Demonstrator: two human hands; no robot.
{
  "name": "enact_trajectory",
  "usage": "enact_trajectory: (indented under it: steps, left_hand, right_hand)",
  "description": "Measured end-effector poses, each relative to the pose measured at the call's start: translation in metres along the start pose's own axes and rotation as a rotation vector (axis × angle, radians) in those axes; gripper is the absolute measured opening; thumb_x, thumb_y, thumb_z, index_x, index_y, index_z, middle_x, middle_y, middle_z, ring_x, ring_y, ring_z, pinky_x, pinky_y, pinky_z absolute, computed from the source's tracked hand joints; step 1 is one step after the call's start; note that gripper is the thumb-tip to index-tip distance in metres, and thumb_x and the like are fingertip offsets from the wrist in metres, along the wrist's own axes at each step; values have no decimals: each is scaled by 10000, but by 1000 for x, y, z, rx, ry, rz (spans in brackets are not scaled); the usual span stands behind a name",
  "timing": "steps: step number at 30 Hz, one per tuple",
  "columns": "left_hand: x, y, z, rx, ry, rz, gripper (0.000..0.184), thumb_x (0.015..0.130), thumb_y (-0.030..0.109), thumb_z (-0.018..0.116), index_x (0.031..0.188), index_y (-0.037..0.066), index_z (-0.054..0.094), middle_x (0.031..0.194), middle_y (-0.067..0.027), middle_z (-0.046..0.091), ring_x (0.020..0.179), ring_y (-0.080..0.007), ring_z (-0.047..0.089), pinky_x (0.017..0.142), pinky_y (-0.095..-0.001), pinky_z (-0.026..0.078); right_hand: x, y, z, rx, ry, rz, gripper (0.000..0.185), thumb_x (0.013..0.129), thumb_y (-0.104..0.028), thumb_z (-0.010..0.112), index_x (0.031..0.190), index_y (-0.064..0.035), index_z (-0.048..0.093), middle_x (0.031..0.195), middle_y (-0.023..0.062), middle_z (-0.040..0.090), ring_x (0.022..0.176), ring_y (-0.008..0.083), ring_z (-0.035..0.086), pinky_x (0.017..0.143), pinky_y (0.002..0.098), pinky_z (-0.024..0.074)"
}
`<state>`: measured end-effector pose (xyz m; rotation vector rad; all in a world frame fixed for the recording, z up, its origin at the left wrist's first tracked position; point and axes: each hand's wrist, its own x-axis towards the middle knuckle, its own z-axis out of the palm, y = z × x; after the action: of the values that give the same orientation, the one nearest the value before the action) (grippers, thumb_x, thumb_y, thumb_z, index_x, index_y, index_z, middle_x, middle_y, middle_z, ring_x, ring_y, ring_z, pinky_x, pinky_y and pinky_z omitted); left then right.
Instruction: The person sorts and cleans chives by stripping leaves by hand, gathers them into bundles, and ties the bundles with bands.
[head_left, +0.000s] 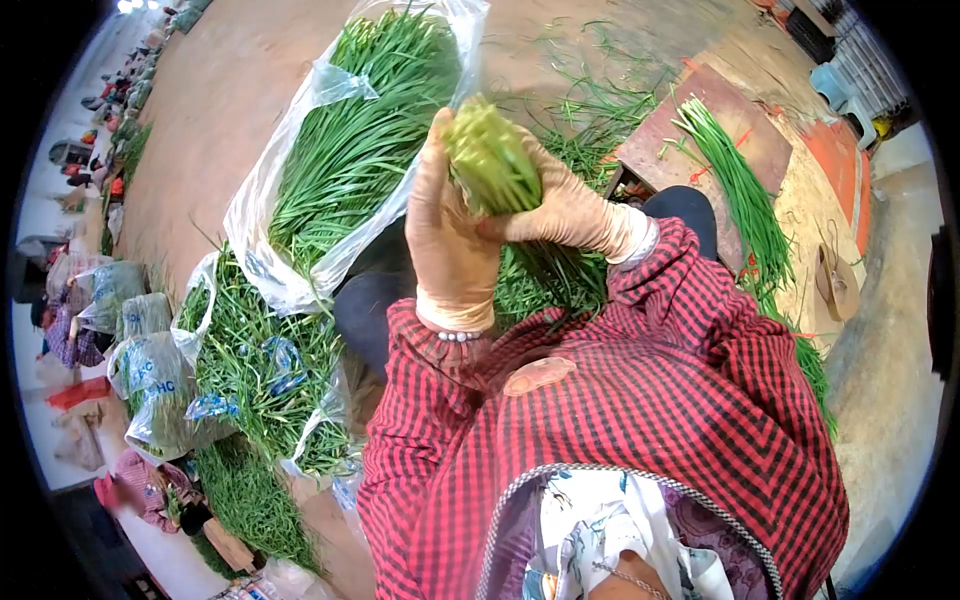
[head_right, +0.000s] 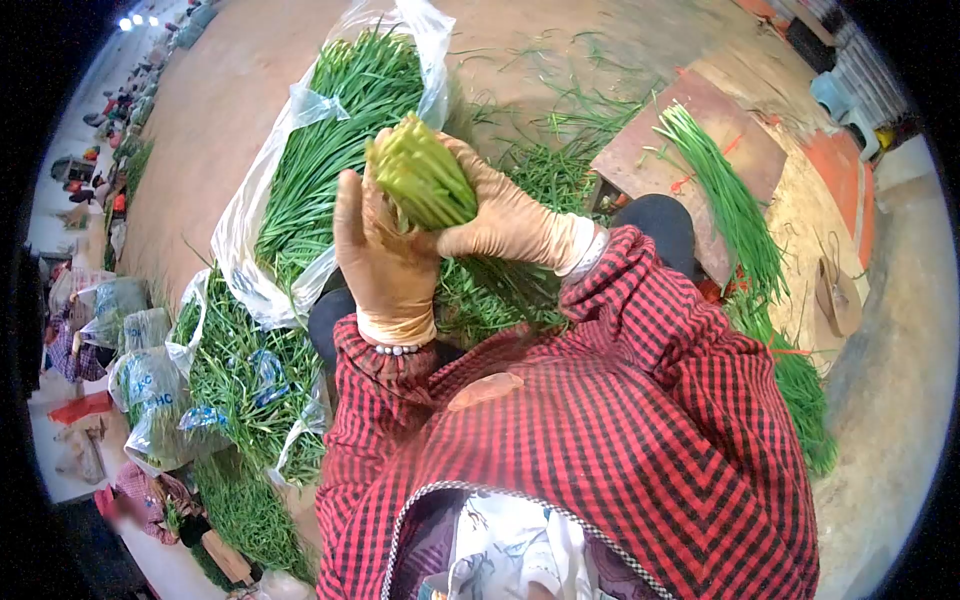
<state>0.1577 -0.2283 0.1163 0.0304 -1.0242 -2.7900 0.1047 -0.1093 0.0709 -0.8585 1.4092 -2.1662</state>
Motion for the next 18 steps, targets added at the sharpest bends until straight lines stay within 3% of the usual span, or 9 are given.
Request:
enact_trajectory:
  steps: [3, 4, 5, 7, 11, 13, 15, 17, 18]
  left_hand:
    - [23, 3, 15, -40, -11, -14, 759, 939, 518, 473, 1409, -65, 348, 1442, -223, 403, 1360, -304, 364, 1144, -429, 274]
    - [30, 9, 20, -61, -41, 56, 836, 942, 533, 434, 1443, -97, 204, 1456, -242, 369, 1376, -292, 345, 1155, -420, 240]
    - [33, 25, 14, -68, -66, 129, 815, 946, 502, 459, 1401, -138, 240, 1460, -271, 340, 1372, -327, 345, 1130, -424, 310]
    - [49, 39, -1, 69, 21, 186, 704, 940, 453, 519, 1358, -98, 385, 1393, -293, 425, 1302, -320, 454, 1101, -445, 357]
    - [57, 22, -46, 759, 136, -170, 710, 927, 295, 586, 1467, -3, 233, 1042, -196, 675, 897, -242, 673, 843, -341, 525]
    - [53, -1, -70, 759, 70, -426, 657, 929, 225, 591, 1462, 15, 268, 914, -168, 696, 693, -192, 667, 670, -297, 549]
    - [50, -27, -70, 741, 94, -453, 544, 927, 226, 612, 1410, 74, 414, 887, -143, 701, 658, -163, 654, 631, -266, 540]
    - [55, -39, -68, 739, 9, -494, 502, 923, 196, 618, 1385, 81, 457, 893, -131, 701, 679, -149, 651, 636, -258, 532]
    - [57, -46, -63, 717, -1, -470, 459, 923, 170, 614, 1350, 57, 487, 927, -119, 699, 704, -131, 645, 650, -244, 520]
  right_hand:
    - [-14, -14, -24, -60, 149, 117, 849, 730, -90, 799, 1443, -108, 338, 1279, 75, 540, 1171, 172, 518, 1004, 350, 433]
    - [-20, -16, -32, -115, 226, 157, 745, 756, -68, 762, 1412, -105, 409, 1181, 66, 619, 1079, 174, 586, 955, 355, 473]
    - [-26, -21, -37, -124, 238, 161, 745, 756, -68, 762, 1412, -105, 409, 1181, 66, 619, 1079, 174, 586, 955, 355, 473]
    - [-37, -28, -79, 54, 338, 128, 637, 825, -191, 703, 1372, -33, 416, 1043, 103, 645, 831, 209, 660, 818, 353, 540]
    - [-57, -53, -149, 341, 489, -94, 637, 869, -269, 656, 1391, -32, 378, 1074, 144, 609, 888, 214, 626, 801, 358, 581]
    - [-65, -71, -164, 395, 554, -206, 454, 886, -267, 624, 1249, -13, 521, 1108, 171, 640, 912, 237, 659, 768, 359, 584]
    - [-76, -89, -185, 449, 487, -189, 435, 868, -277, 626, 1197, -4, 541, 1150, 181, 609, 943, 242, 643, 783, 374, 592]
    - [-83, -96, -192, 325, 621, -322, 474, 860, -310, 628, 1203, 3, 531, 1149, 190, 607, 930, 241, 641, 779, 356, 589]
    - [-92, -97, -203, 401, 582, -305, 470, 883, -273, 612, 1258, -14, 495, 1257, 218, 551, 961, 249, 613, 837, 392, 566]
